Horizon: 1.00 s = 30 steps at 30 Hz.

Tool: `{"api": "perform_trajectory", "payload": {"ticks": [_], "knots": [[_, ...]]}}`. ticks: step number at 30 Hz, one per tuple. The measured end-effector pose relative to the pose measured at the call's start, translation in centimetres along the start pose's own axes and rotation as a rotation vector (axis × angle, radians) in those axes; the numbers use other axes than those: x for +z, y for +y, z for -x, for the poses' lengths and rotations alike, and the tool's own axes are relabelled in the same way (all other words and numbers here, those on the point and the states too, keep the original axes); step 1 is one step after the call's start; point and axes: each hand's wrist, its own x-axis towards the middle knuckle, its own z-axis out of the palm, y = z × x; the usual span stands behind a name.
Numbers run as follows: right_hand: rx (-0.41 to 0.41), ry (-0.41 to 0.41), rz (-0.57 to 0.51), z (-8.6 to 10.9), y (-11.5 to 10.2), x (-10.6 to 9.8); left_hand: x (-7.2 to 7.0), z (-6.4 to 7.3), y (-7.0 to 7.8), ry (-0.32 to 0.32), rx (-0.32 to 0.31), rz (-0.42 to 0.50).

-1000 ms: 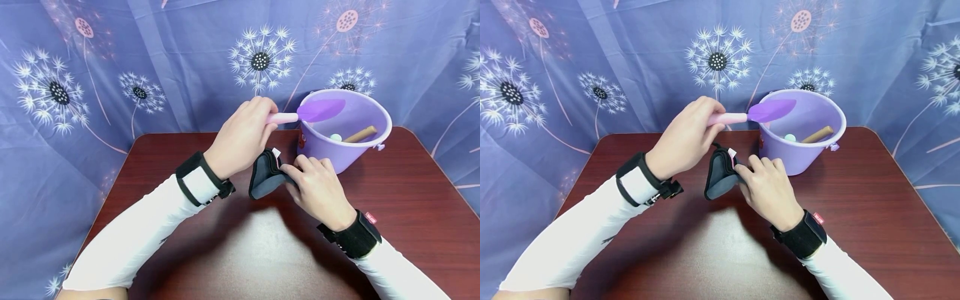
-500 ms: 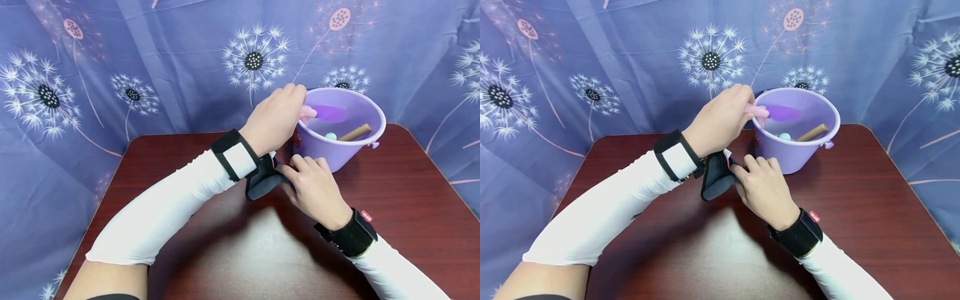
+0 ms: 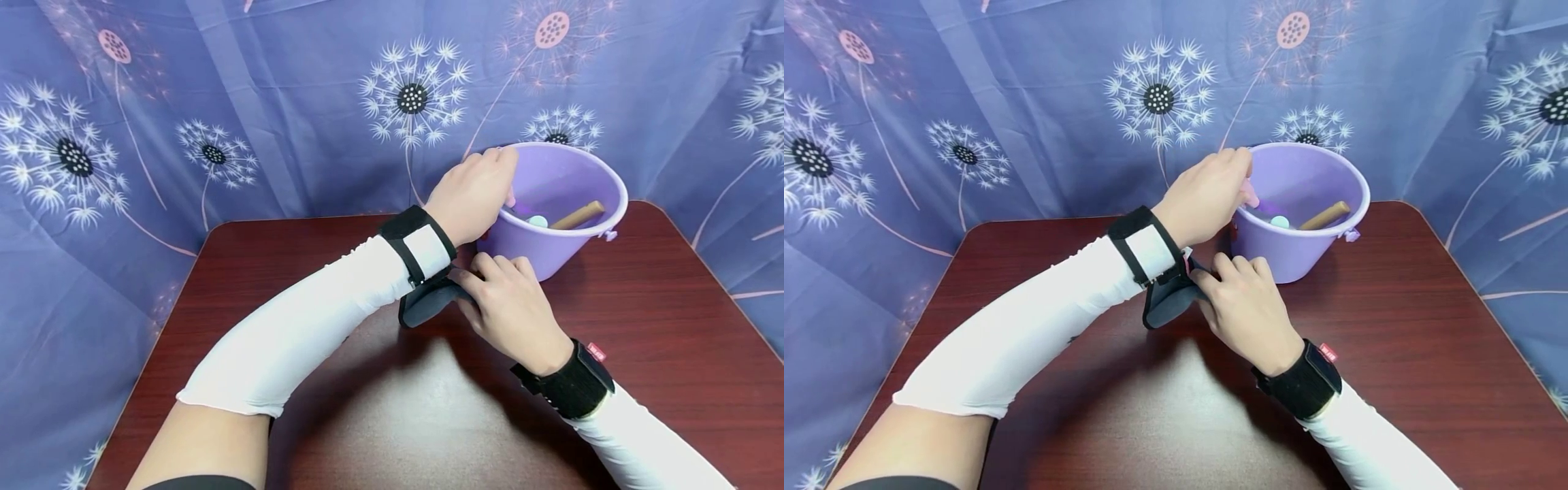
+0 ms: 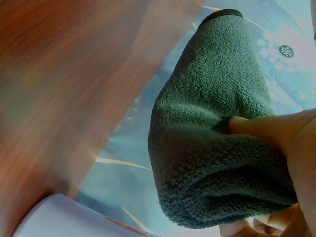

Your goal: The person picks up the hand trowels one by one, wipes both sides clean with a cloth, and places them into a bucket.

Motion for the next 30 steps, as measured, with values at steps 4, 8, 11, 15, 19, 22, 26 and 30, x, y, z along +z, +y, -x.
{"api": "perform_trajectory", "payload": {"ticks": [4,8,11,15,19,22,26,30], "knots": [[0.003,-0.013,-0.004,0.0,0.0,0.0,0.7,-0.3,-0.2,0.0,-0.014,0.003],[0.003,-0.019,-0.003,0.0,-0.1,0.1,1.4,-0.7,-0.2,-0.006,-0.031,0.001],[0.004,-0.018,-0.001,0.0,-0.1,0.2,1.7,-1.0,-0.2,-0.023,-0.04,-0.002],[0.001,-0.013,-0.001,0.0,0.0,0.3,2.1,-1.1,0.1,-0.056,-0.034,-0.025],[-0.002,-0.008,0.002,0.0,0.0,0.3,2.4,-1.0,0.3,-0.086,-0.027,-0.076],[-0.002,-0.006,0.006,0.0,0.1,0.2,2.7,-0.9,0.5,-0.107,-0.017,-0.095],[-0.003,-0.005,0.009,0.0,0.1,0.2,2.9,-0.8,0.4,-0.115,0.006,-0.101],[-0.002,-0.007,0.005,0.1,0.2,0.1,2.8,-0.4,0.2,-0.097,0.016,-0.073]]}}
